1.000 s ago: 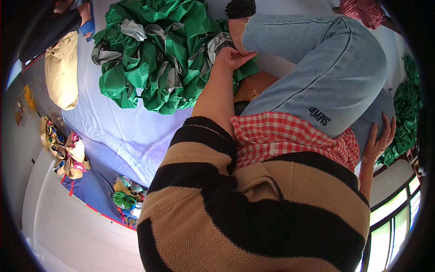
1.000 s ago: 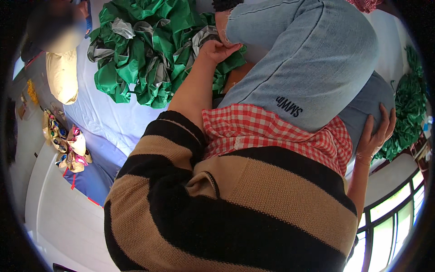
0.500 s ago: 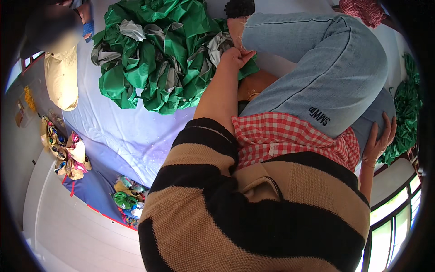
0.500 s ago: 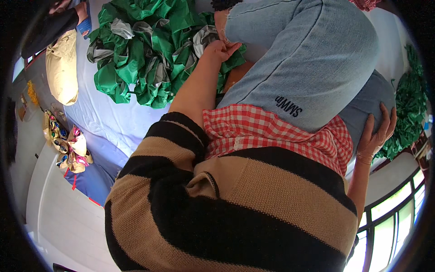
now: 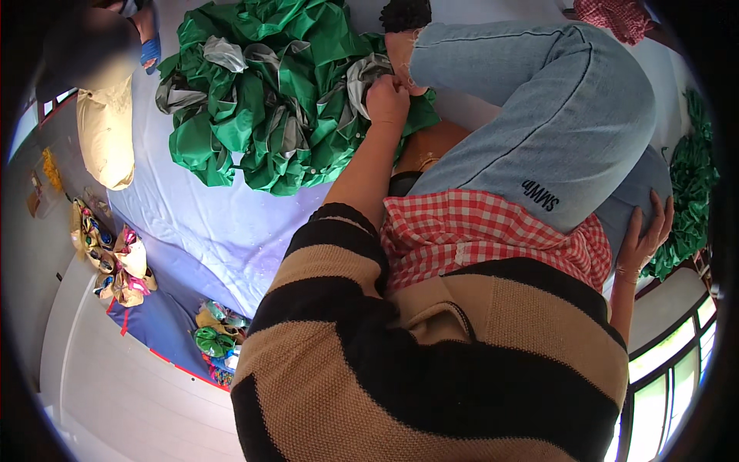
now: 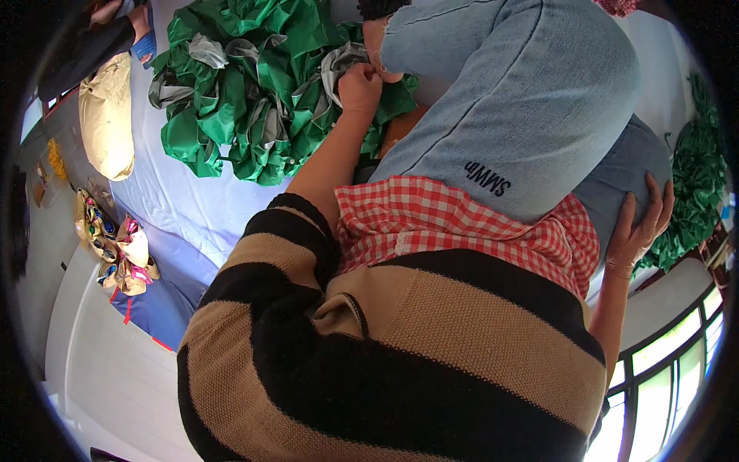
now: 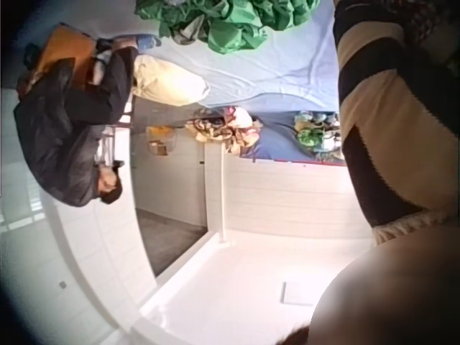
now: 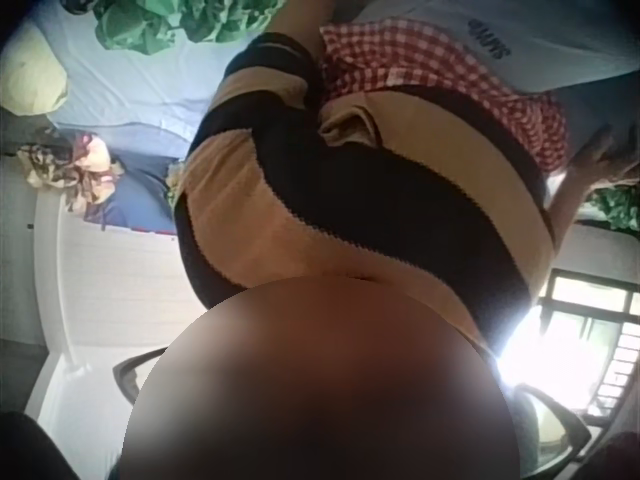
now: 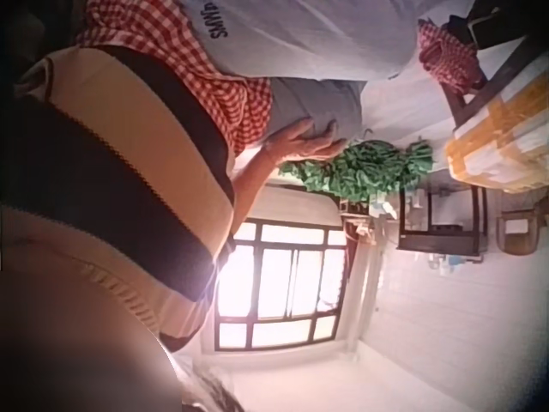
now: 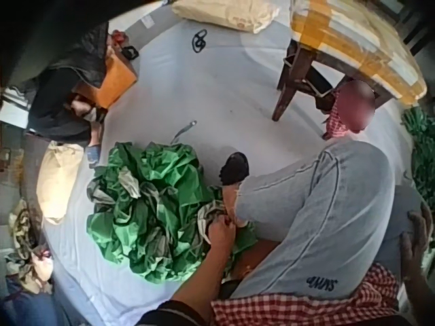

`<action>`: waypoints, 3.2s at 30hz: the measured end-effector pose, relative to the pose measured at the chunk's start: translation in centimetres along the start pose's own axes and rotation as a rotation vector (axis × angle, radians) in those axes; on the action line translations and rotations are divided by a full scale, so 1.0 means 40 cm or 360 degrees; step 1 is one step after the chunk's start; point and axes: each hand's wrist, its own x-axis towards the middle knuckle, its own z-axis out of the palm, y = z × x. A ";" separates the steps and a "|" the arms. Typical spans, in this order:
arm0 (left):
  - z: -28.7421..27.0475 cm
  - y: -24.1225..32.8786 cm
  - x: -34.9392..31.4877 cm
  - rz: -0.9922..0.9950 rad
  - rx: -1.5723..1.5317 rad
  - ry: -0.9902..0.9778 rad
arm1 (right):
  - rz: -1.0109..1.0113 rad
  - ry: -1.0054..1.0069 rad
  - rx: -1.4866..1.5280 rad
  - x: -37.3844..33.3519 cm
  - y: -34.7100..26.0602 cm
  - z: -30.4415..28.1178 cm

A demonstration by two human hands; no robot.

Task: The recorder is assembling umbrellas by using a hot glue gun to secure the fabric to the ribs.

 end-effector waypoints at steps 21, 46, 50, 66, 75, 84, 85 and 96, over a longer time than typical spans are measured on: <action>0.003 0.005 0.036 0.0301 0.0393 -0.0149 | 0.0016 0.0000 -0.0001 -0.002 0.005 0.000; 0.006 0.017 -0.038 -0.0078 -0.0531 -0.0080 | 0.0011 -0.0002 -0.0029 -0.002 0.006 0.002; 0.026 0.003 -0.040 0.0037 -0.0296 0.0091 | 0.0041 -0.0016 -0.0019 -0.001 0.006 0.001; -0.003 -0.035 0.009 -0.0004 -0.0459 -0.0360 | -0.0022 -0.0012 -0.0017 0.004 0.007 -0.001; 0.009 -0.025 -0.036 -0.0295 -0.0502 -0.0214 | -0.0003 -0.0014 -0.0050 0.000 0.008 -0.001; 0.010 0.016 -0.045 -0.0243 -0.0367 -0.0051 | 0.0018 -0.0013 -0.0005 0.001 0.003 -0.001; 0.013 0.015 -0.045 -0.0210 -0.0395 -0.0030 | 0.0011 -0.0010 0.0001 0.002 0.003 -0.001; 0.007 -0.033 0.004 -0.0119 -0.0552 -0.0359 | -0.0024 -0.0011 -0.0037 0.006 0.008 0.000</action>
